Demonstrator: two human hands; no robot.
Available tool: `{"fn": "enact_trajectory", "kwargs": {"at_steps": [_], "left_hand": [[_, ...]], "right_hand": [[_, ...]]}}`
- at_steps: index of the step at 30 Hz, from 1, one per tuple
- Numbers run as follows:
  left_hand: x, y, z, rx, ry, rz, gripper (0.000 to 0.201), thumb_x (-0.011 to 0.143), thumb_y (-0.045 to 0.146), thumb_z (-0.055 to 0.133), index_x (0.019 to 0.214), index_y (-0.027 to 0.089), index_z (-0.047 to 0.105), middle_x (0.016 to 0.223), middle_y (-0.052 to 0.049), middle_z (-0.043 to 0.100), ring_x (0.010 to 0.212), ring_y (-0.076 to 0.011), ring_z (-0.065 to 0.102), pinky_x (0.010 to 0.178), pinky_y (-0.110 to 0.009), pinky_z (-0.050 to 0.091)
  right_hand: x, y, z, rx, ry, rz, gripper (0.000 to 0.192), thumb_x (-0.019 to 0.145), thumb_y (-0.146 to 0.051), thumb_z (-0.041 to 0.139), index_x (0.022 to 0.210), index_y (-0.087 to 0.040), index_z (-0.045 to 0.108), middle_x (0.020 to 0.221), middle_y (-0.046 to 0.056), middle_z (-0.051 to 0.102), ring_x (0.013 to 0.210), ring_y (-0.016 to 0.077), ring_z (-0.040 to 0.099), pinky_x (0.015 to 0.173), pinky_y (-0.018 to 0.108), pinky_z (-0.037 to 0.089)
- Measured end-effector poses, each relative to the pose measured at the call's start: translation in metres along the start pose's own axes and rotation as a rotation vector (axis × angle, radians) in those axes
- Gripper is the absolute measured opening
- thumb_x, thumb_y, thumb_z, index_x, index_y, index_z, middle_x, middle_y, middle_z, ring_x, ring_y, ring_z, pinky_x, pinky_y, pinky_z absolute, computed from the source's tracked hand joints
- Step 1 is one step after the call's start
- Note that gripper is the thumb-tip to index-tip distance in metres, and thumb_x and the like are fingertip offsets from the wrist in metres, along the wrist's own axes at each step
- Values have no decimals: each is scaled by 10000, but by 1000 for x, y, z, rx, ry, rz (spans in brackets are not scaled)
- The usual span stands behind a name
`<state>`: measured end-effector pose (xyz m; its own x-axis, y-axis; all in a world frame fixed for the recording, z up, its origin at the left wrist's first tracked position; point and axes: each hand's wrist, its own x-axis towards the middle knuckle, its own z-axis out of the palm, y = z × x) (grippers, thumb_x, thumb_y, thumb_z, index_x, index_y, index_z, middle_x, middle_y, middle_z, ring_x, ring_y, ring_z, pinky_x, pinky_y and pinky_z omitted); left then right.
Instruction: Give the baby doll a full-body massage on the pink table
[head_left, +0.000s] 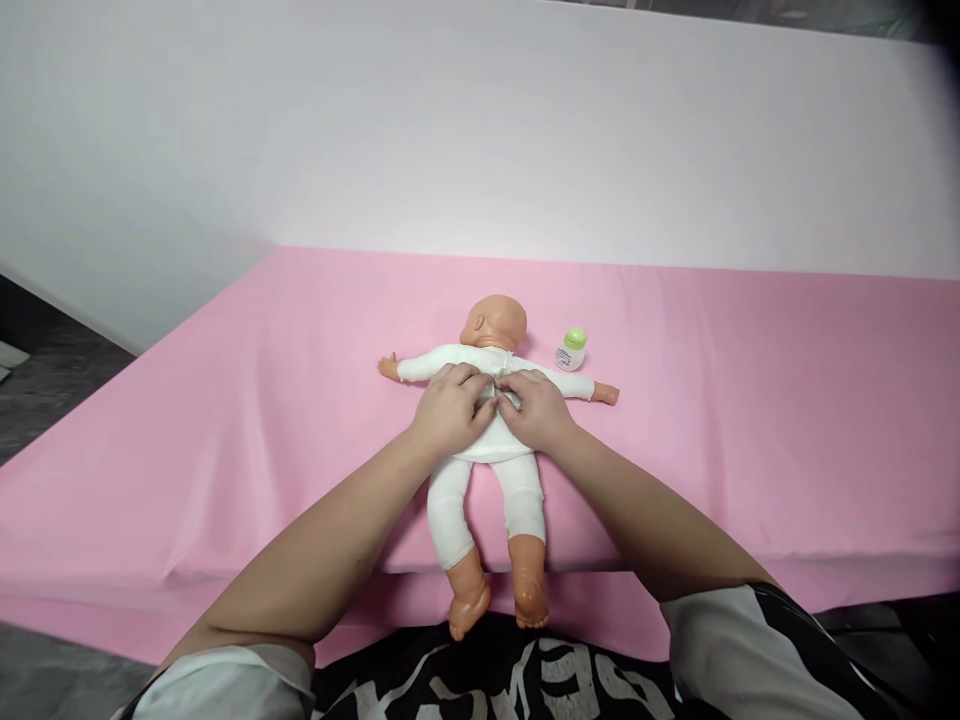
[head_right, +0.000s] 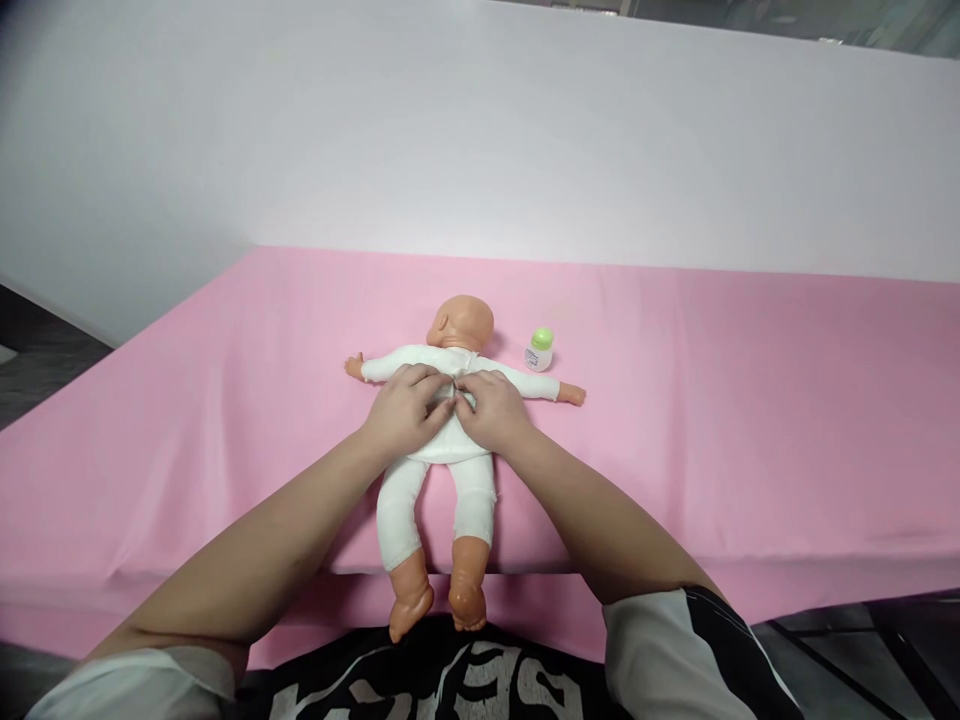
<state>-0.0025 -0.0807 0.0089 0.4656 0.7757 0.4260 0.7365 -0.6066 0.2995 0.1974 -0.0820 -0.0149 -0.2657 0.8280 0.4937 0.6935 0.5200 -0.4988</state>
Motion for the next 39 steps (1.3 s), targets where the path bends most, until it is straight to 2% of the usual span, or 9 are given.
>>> {"fn": "enact_trajectory", "kwargs": {"at_steps": [4, 11, 17, 20, 23, 26, 30, 35, 39], "left_hand": [[-2, 2, 3, 80, 83, 47, 445, 988, 352, 616, 1394, 190, 703, 1366, -147, 648, 1290, -357, 558, 1167, -536, 445], [2, -3, 7, 87, -39, 28, 478, 998, 337, 574, 1424, 155, 692, 1347, -156, 660, 1265, -355, 590, 1155, -527, 474], [0, 0, 4, 127, -7, 53, 511, 1019, 376, 567, 1459, 138, 670, 1430, -167, 656, 1340, -374, 580, 1180, -540, 458], [-1, 0, 5, 149, 18, 76, 586, 1032, 398, 557, 1544, 114, 592, 1592, -188, 565, 1513, -394, 467, 1296, -576, 334], [0, -4, 8, 135, -28, 64, 614, 1031, 384, 541, 1573, 94, 555, 1639, -199, 524, 1575, -393, 410, 1344, -578, 261], [3, -8, 10, 115, -78, 56, 611, 1025, 382, 536, 1554, 80, 575, 1600, -206, 557, 1531, -389, 462, 1326, -554, 315], [4, -8, 9, 105, -74, 53, 623, 1022, 410, 537, 1554, 89, 574, 1611, -205, 547, 1524, -382, 470, 1318, -553, 334], [2, -6, 9, 144, -84, 4, 742, 1023, 442, 531, 1663, 81, 425, 1754, -192, 382, 1668, -384, 263, 1378, -581, 177], [4, -6, 12, 176, -199, -59, 782, 1050, 479, 477, 1713, 93, 328, 1812, -193, 233, 1697, -408, 153, 1360, -671, 110]], "right_hand": [[-2, 0, 1, -81, 100, 36, 310, 937, -261, 664, 1226, -179, 740, 1167, 135, 740, 1129, 343, 628, 1070, 513, 507], [1, 2, 4, -109, -107, 91, 376, 1005, -262, 579, 1337, -150, 717, 1301, 156, 725, 1210, 337, 630, 1138, 516, 478], [-1, 2, 2, -114, -31, 76, 411, 992, -275, 604, 1367, -142, 708, 1293, 157, 722, 1215, 348, 621, 1143, 524, 482], [-1, 3, 2, -130, 25, 74, 473, 980, -282, 623, 1425, -127, 667, 1349, 180, 686, 1271, 355, 593, 1172, 530, 468], [-1, 4, 4, -132, -35, 96, 513, 1008, -289, 588, 1487, -109, 625, 1448, 200, 650, 1368, 358, 565, 1226, 538, 436], [1, 5, 5, -124, -117, 107, 505, 1039, -294, 545, 1493, -90, 631, 1484, 200, 649, 1395, 355, 574, 1252, 529, 420], [1, 5, 3, -119, -118, 98, 515, 1038, -304, 549, 1494, -78, 629, 1486, 202, 651, 1404, 348, 578, 1261, 515, 417], [0, 6, 1, -148, -52, 150, 606, 993, -354, 631, 1542, -104, 579, 1514, 221, 598, 1404, 370, 563, 1256, 540, 422], [1, 10, 5, -161, -151, 169, 668, 1035, -371, 548, 1617, -51, 473, 1649, 241, 504, 1531, 381, 470, 1309, 556, 348]]}}
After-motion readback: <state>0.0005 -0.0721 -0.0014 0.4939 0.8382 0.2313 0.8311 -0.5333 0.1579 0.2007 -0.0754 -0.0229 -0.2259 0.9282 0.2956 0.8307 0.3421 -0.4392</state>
